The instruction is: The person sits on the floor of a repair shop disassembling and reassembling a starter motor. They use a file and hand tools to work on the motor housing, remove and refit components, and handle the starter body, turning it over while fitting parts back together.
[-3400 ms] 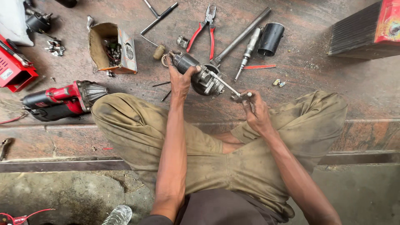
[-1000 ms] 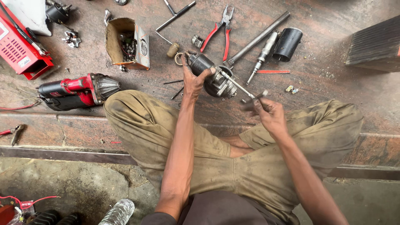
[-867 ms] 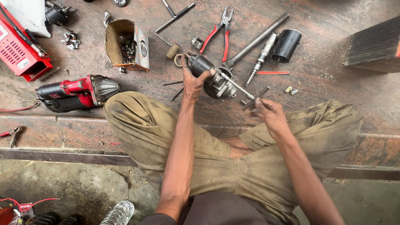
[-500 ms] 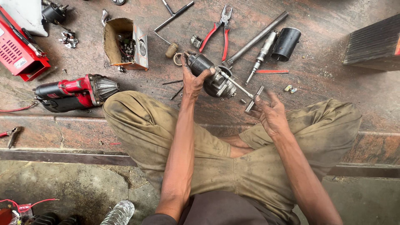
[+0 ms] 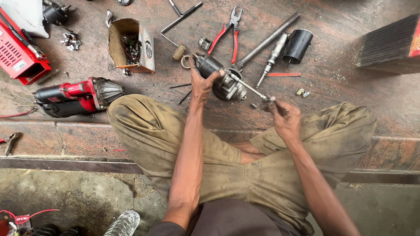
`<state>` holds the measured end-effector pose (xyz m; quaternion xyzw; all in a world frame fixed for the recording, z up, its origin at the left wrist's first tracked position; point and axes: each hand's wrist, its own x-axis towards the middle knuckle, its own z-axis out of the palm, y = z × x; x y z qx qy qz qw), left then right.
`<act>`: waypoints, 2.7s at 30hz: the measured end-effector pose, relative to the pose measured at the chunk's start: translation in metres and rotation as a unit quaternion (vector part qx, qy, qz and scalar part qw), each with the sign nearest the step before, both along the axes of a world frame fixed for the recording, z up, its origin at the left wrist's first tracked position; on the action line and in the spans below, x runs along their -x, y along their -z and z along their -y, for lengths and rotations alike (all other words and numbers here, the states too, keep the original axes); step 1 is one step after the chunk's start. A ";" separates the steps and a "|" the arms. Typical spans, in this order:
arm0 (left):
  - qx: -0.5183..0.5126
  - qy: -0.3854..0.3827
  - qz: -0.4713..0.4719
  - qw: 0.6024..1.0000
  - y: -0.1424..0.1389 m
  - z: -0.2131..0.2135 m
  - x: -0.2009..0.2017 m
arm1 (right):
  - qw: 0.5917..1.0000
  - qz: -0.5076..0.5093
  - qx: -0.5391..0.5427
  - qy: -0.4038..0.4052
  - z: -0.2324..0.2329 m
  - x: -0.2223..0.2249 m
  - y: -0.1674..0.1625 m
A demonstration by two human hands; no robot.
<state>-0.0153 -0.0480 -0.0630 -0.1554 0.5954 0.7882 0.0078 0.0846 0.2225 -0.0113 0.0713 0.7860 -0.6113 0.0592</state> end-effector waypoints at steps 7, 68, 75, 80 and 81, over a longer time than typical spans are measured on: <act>-0.013 -0.003 0.003 1.000 -0.004 -0.001 0.001 | 0.924 0.194 0.309 0.113 0.001 0.001 0.001; -0.004 -0.004 0.007 1.000 0.000 -0.002 0.002 | 0.947 0.175 0.269 0.014 0.003 0.007 -0.022; 0.014 -0.003 0.003 1.000 0.000 -0.002 0.003 | 0.919 -0.150 -0.354 -0.084 0.007 0.006 -0.019; 0.010 -0.007 -0.002 1.000 -0.001 -0.003 0.002 | 0.972 0.065 -0.211 -0.077 0.007 0.006 -0.013; 0.007 -0.004 0.005 1.000 -0.002 -0.003 0.002 | 0.985 0.060 -0.148 -0.071 0.006 0.006 -0.012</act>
